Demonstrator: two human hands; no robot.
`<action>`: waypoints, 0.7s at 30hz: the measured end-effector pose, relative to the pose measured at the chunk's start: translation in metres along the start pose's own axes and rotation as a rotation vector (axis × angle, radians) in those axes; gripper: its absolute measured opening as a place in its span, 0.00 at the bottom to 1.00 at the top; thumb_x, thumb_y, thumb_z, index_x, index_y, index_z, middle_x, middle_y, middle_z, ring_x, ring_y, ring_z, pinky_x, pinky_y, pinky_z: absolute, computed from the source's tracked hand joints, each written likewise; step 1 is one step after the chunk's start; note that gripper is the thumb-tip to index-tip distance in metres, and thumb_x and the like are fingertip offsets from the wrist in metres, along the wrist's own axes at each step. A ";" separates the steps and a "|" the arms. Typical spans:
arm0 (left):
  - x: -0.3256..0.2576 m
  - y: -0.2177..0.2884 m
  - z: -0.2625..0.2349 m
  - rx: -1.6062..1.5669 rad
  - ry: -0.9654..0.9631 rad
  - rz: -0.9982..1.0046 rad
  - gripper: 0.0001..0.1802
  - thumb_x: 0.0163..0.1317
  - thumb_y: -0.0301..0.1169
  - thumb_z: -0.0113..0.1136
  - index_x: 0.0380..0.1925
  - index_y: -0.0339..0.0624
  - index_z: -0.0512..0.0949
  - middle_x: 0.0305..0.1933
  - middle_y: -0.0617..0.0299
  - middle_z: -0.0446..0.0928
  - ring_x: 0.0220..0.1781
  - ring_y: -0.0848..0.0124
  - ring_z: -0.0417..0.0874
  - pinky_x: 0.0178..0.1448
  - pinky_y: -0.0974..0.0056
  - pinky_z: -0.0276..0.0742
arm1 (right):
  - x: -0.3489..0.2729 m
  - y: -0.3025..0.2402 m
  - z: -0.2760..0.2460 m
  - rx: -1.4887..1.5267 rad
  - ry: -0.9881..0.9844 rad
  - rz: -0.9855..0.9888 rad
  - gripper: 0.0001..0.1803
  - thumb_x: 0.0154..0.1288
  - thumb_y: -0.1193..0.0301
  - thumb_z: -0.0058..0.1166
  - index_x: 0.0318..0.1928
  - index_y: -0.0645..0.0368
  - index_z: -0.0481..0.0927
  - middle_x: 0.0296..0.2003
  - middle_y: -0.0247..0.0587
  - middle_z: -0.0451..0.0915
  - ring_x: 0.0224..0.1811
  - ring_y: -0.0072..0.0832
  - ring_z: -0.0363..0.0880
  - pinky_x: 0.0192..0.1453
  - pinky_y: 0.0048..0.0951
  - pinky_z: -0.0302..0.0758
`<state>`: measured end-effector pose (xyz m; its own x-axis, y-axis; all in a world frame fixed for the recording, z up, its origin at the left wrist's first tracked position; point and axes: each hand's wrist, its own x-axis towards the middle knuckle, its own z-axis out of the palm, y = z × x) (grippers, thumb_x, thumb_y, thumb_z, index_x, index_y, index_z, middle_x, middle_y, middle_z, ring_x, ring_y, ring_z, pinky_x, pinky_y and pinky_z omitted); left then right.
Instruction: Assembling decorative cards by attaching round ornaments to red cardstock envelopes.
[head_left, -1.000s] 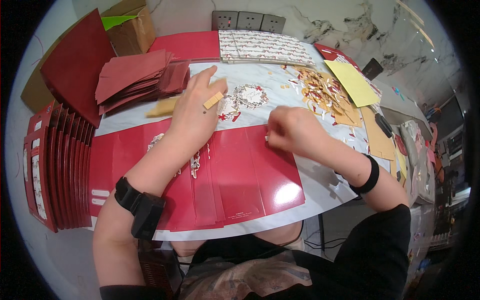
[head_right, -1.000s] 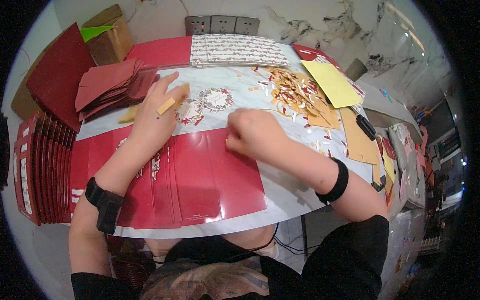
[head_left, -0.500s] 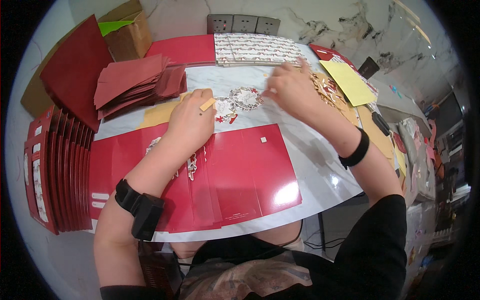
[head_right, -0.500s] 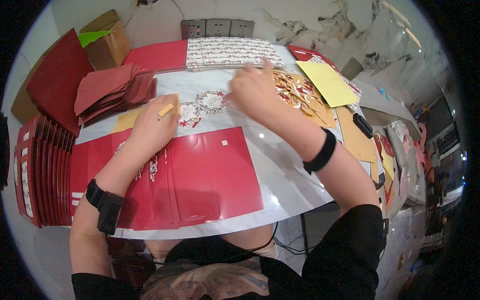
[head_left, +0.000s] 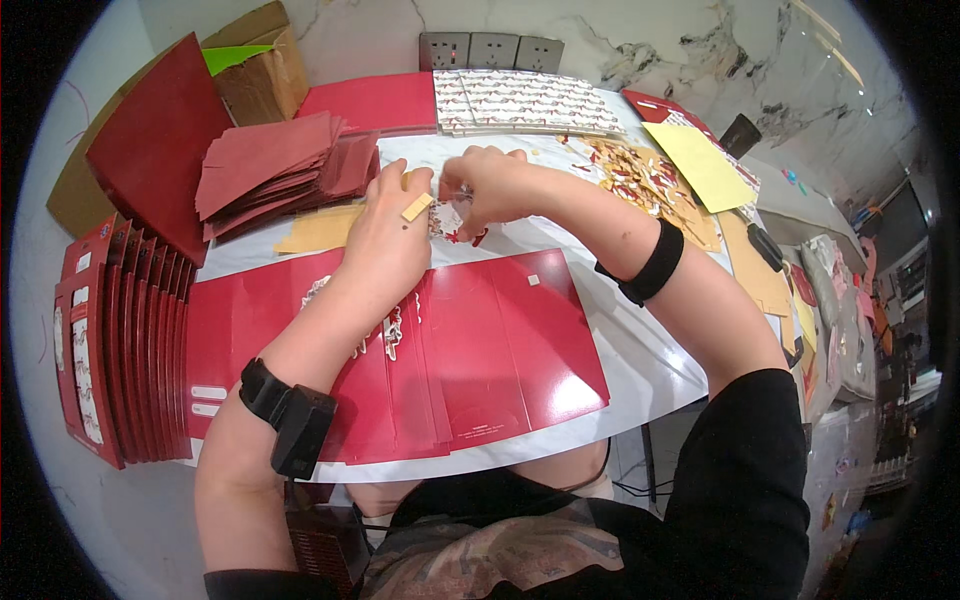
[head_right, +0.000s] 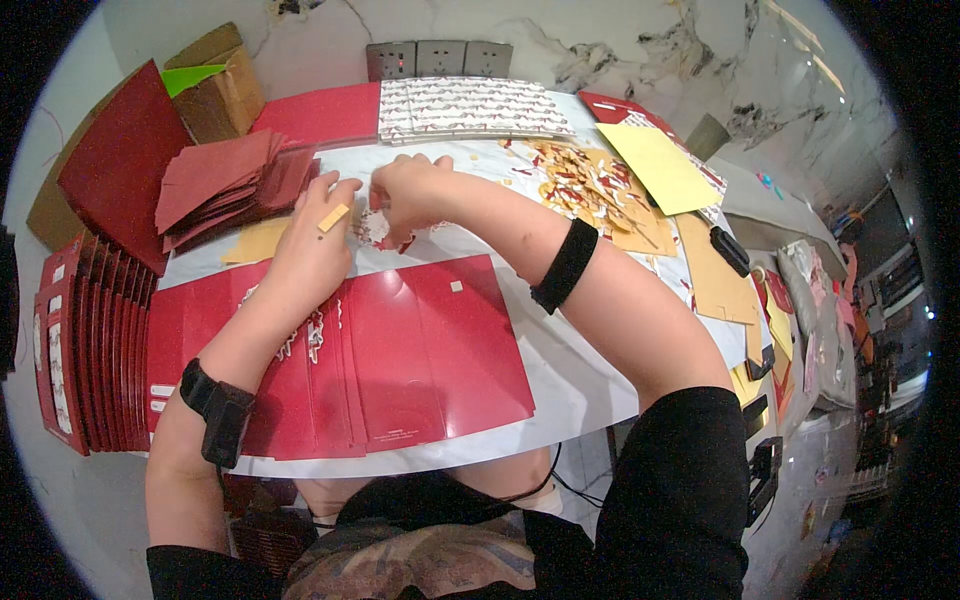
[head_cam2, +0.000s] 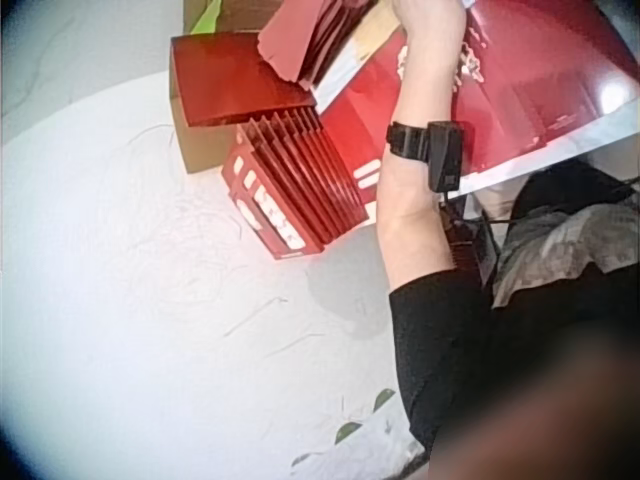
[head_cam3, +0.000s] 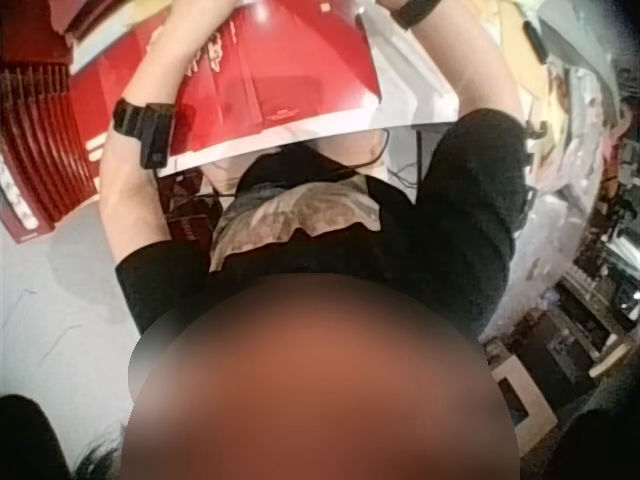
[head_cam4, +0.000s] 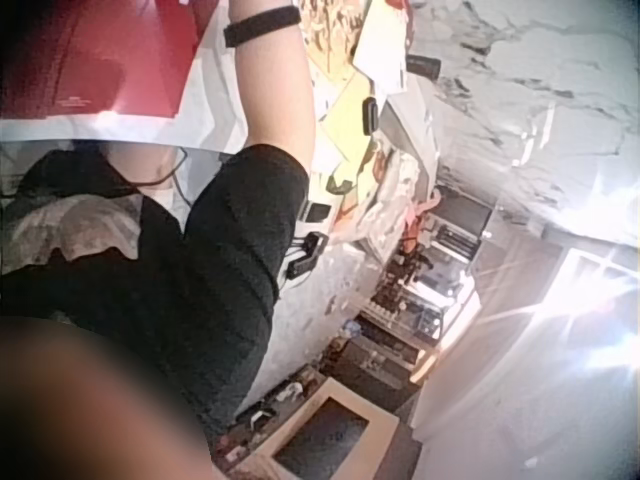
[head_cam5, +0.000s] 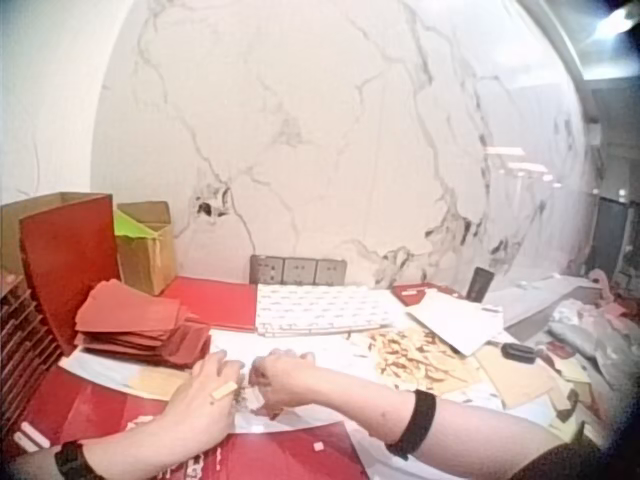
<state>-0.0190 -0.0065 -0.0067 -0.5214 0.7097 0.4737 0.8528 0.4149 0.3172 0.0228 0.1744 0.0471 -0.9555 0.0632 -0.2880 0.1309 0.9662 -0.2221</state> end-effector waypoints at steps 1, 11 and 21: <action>0.000 0.002 0.000 -0.005 0.002 -0.034 0.34 0.55 0.12 0.50 0.66 0.34 0.66 0.67 0.34 0.66 0.68 0.35 0.69 0.72 0.46 0.69 | -0.003 0.000 -0.001 0.027 0.032 -0.039 0.36 0.41 0.57 0.81 0.54 0.52 0.83 0.50 0.39 0.86 0.54 0.37 0.82 0.61 0.44 0.58; 0.013 -0.004 0.009 -0.304 0.179 -0.023 0.36 0.64 0.27 0.61 0.70 0.33 0.60 0.62 0.37 0.74 0.67 0.44 0.74 0.72 0.50 0.68 | 0.000 0.021 -0.021 0.207 0.228 -0.018 0.26 0.48 0.61 0.78 0.48 0.57 0.86 0.36 0.39 0.89 0.37 0.34 0.88 0.47 0.39 0.80; 0.016 -0.003 -0.013 -0.660 -0.001 -0.072 0.26 0.66 0.28 0.60 0.65 0.40 0.71 0.45 0.59 0.79 0.48 0.70 0.82 0.57 0.64 0.77 | -0.074 0.029 -0.018 0.829 0.043 0.013 0.11 0.62 0.68 0.72 0.39 0.63 0.88 0.33 0.38 0.89 0.38 0.20 0.87 0.42 0.21 0.77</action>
<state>-0.0304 -0.0039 0.0110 -0.5765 0.6937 0.4319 0.6190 0.0256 0.7850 0.0922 0.2018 0.0784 -0.9598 0.0987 -0.2629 0.2779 0.4687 -0.8385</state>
